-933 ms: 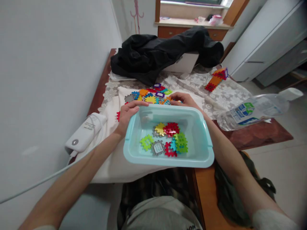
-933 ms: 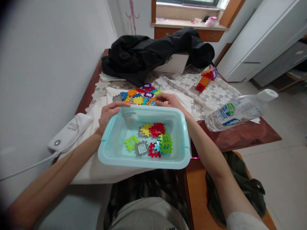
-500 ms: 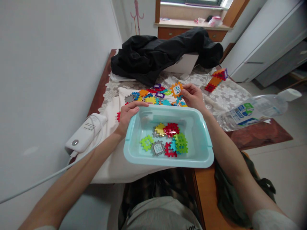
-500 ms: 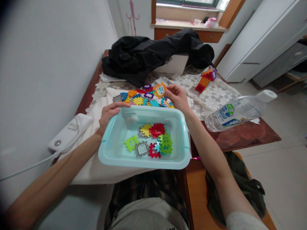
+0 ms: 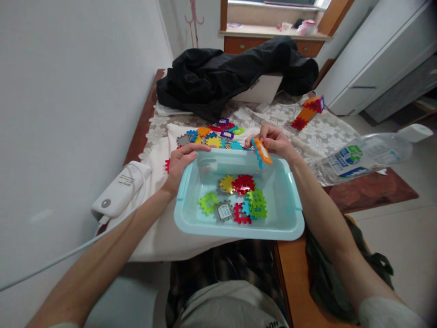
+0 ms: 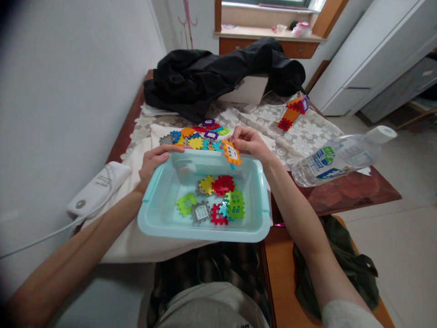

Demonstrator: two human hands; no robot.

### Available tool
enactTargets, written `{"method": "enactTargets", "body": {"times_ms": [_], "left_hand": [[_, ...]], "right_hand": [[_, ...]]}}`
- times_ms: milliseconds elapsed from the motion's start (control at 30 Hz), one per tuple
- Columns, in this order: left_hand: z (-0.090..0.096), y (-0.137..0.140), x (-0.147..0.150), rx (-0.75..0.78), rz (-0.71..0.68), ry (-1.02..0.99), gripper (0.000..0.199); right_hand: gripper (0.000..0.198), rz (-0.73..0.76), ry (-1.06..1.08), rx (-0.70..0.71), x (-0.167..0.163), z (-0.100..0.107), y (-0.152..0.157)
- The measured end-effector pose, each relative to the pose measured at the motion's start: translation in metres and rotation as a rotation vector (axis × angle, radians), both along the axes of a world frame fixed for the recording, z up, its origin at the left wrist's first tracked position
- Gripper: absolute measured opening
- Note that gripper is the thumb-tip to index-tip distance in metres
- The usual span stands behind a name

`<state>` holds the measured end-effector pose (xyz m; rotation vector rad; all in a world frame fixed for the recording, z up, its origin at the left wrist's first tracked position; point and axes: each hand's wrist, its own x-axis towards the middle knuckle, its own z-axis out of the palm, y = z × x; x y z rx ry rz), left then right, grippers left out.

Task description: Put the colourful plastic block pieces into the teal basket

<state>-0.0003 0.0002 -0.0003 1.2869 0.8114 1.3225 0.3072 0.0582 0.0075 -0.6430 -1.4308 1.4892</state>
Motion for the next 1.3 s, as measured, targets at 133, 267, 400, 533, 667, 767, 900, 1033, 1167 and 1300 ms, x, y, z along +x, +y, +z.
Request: {"method": "enactTargets", "body": {"times_ms": [133, 267, 400, 533, 667, 767, 900, 1033, 1167, 1300], "left_hand": [[-0.001, 0.000, 0.000, -0.012, 0.023, 0.014, 0.027], [-0.004, 0.002, -0.001, -0.026, 0.037, 0.015, 0.027], [-0.004, 0.001, -0.002, -0.033, 0.026, 0.014, 0.027], [0.000, 0.000, 0.000, -0.022, 0.033, 0.027, 0.028], [0.000, 0.000, 0.000, -0.024, 0.023, 0.025, 0.028], [0.000, 0.000, 0.000, -0.026, 0.018, 0.021, 0.028], [-0.001, -0.001, 0.001, -0.043, 0.014, -0.003, 0.027], [-0.002, -0.001, 0.000, -0.041, -0.010, -0.026, 0.026], [-0.002, 0.000, -0.001, -0.029, -0.004, 0.001, 0.027], [0.000, 0.000, -0.001, -0.009, 0.004, 0.013, 0.027]], "right_hand": [[0.054, 0.080, -0.039, 0.125, -0.002, -0.001, 0.001], [0.059, -0.204, -0.112, 0.130, -0.004, -0.010, 0.009], [0.045, -0.347, -0.494, 0.326, 0.000, -0.024, 0.021], [0.045, -0.100, -0.649, 0.426, 0.000, -0.043, 0.034], [0.025, 0.027, -0.657, 0.437, -0.003, -0.051, 0.038], [0.021, -0.004, -0.700, 0.434, -0.002, -0.048, 0.035], [0.021, -0.070, -0.672, 0.398, 0.000, -0.042, 0.031], [0.031, -0.142, -0.614, 0.372, -0.002, -0.035, 0.023], [0.028, -0.241, -0.556, 0.291, -0.006, -0.028, 0.016], [0.040, -0.221, -0.348, 0.187, -0.007, -0.031, 0.022]]}}
